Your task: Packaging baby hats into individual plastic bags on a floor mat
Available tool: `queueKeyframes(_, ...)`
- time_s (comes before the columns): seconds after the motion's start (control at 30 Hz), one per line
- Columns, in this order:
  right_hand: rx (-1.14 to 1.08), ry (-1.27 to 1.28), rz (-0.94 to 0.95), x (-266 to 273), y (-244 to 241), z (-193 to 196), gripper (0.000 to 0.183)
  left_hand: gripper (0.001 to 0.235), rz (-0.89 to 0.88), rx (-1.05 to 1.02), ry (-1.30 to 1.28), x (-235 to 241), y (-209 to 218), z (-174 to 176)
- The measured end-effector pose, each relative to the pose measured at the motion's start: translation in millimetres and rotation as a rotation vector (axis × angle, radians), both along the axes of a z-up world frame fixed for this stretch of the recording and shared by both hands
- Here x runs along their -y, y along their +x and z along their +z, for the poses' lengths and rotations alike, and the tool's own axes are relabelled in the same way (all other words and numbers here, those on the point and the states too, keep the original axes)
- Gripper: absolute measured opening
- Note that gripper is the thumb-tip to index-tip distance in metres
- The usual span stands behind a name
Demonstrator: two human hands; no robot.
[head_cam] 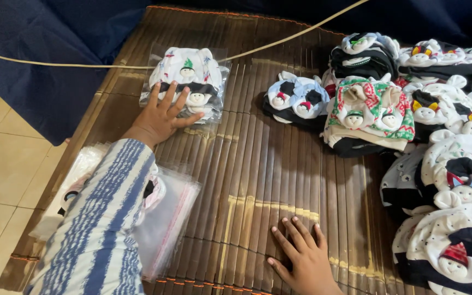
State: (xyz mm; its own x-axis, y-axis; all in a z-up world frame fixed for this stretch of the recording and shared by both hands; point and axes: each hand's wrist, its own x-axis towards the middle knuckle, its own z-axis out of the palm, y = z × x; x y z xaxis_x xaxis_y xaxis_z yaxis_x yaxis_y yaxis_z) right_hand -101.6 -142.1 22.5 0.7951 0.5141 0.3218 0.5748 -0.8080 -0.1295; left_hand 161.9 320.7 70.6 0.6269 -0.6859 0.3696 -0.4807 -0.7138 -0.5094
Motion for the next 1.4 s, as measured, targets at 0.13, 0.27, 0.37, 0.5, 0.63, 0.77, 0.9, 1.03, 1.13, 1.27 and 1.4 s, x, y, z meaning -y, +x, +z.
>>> queueKeyframes(0.13,0.019,0.016,0.005,-1.2,-0.3,3.8,0.075,0.084,-0.036,-0.06,-0.021,8.7,-11.9,12.7)
queueKeyframes(0.27,0.023,0.013,0.015,-1.3,0.0,6.1,0.074,0.074,-0.017,-0.059,-0.129,30.7,-8.2,15.2)
queueKeyframes(0.37,0.009,0.027,0.019,-0.5,-0.9,5.8,0.074,0.068,0.074,-0.044,-0.067,52.6,5.5,9.6)
queueKeyframes(0.5,-0.027,0.002,0.015,2.3,-1.2,-2.5,0.072,0.083,-0.026,0.051,-0.034,118.7,27.3,0.3)
queueKeyframes(0.63,-0.022,-0.001,0.027,1.7,-0.7,1.9,0.072,0.078,-0.19,-0.037,-0.16,208.8,42.7,-7.8)
queueKeyframes(0.77,-0.056,0.057,0.044,0.6,-0.2,13.9,0.068,0.056,-0.119,-0.034,-0.221,271.7,57.6,-23.9)
queueKeyframes(0.9,-0.062,0.087,0.043,1.9,0.9,18.8,0.067,0.056,-0.097,-0.041,-0.199,299.0,95.1,-63.7)
queueKeyframes(1.03,-0.109,0.098,0.049,2.1,2.3,21.0,0.065,0.047,-0.046,0.079,-0.19,305.6,103.6,-76.1)
queueKeyframes(1.13,-0.12,0.104,0.049,1.9,3.5,24.3,0.064,0.04,-0.062,0.154,-0.179,300.6,91.8,-70.7)
queueKeyframes(1.27,-0.106,0.112,0.035,1.7,1.8,19.4,0.063,0.036,-0.1,0.201,-0.199,292.3,61.4,-64.4)
queueKeyframes(1.4,-0.038,0.094,0.026,1.0,-0.2,18.5,0.065,0.039,-0.102,0.132,-0.18,283.4,23.0,-65.0)
